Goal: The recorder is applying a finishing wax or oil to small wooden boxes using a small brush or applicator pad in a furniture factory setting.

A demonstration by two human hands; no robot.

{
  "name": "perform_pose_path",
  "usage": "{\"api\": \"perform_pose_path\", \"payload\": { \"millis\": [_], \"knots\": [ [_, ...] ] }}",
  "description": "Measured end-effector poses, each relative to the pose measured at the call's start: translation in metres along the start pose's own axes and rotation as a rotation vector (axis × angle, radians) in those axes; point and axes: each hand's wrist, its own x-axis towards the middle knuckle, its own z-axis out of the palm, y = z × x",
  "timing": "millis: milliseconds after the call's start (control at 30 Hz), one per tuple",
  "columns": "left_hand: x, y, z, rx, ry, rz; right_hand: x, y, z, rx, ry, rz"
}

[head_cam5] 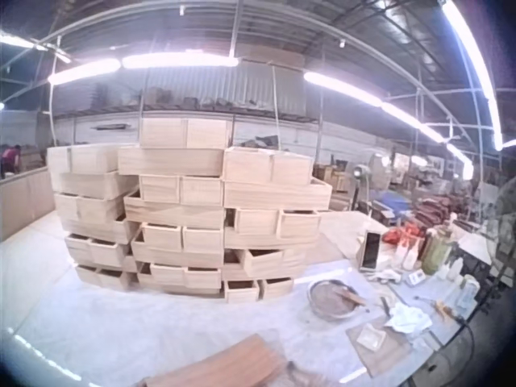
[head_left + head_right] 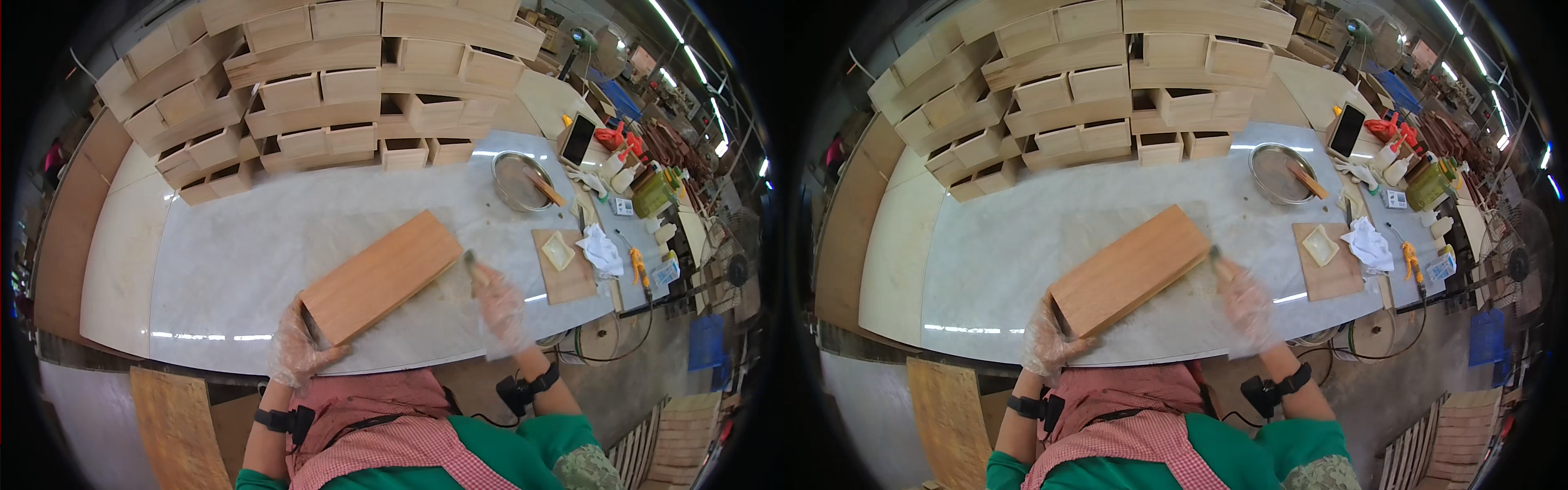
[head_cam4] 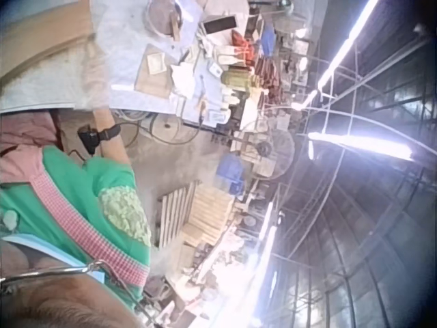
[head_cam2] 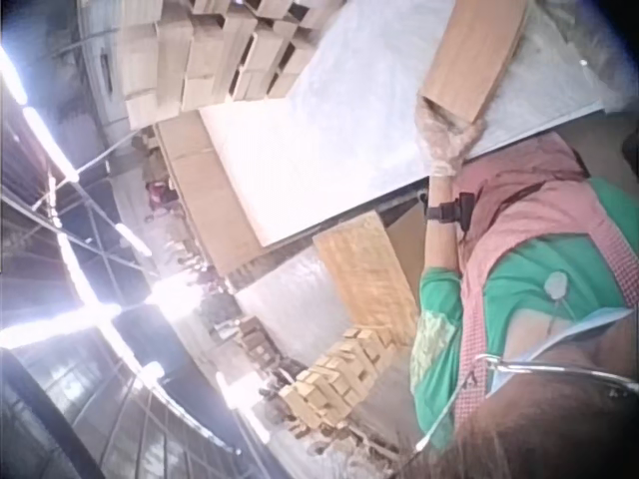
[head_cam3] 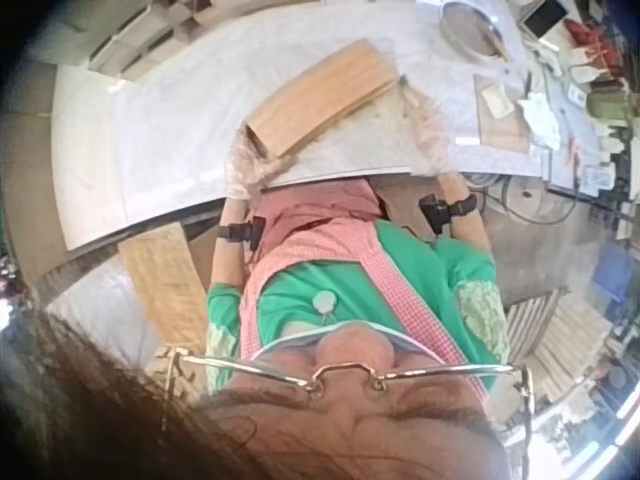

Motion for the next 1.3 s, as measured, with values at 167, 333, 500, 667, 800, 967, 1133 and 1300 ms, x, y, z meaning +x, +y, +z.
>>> {"api": "perform_pose_path", "payload": {
  "millis": [167,333,500,667,800,967,1133,1300],
  "knots": [
    [-0.034,-0.047,-0.047,-0.107,0.098,-0.046,0.055,0.033,0.033,-0.077,0.237,-0.102],
    [-0.024,-0.046,-0.027,-0.04,0.054,-0.384,0.086,0.05,0.066,0.143,-0.006,-0.125],
    [-0.015,-0.098,0.013,-0.29,0.234,-0.308,0.126,0.019,0.06,0.256,-0.061,-0.157],
    [-0.083,-0.001,-0.06,-0.697,0.214,-0.475,0.149,-0.059,0.059,0.46,-0.178,-0.21],
    [-0.135,0.059,-0.108,-0.748,0.457,-0.384,0.158,-0.114,0.074,0.698,-0.361,-0.208],
    [-0.217,0.128,-0.167,-0.216,0.554,-0.38,0.159,-0.18,0.106,0.972,-0.637,-0.127],
    [-0.313,0.247,-0.212,0.802,0.817,-0.604,0.152,-0.216,0.131,1.132,-0.869,-0.008],
    [-0.436,0.29,-0.276,1.272,1.137,-0.641,0.103,-0.295,0.085,0.897,-0.811,-0.421]
  ]
}}
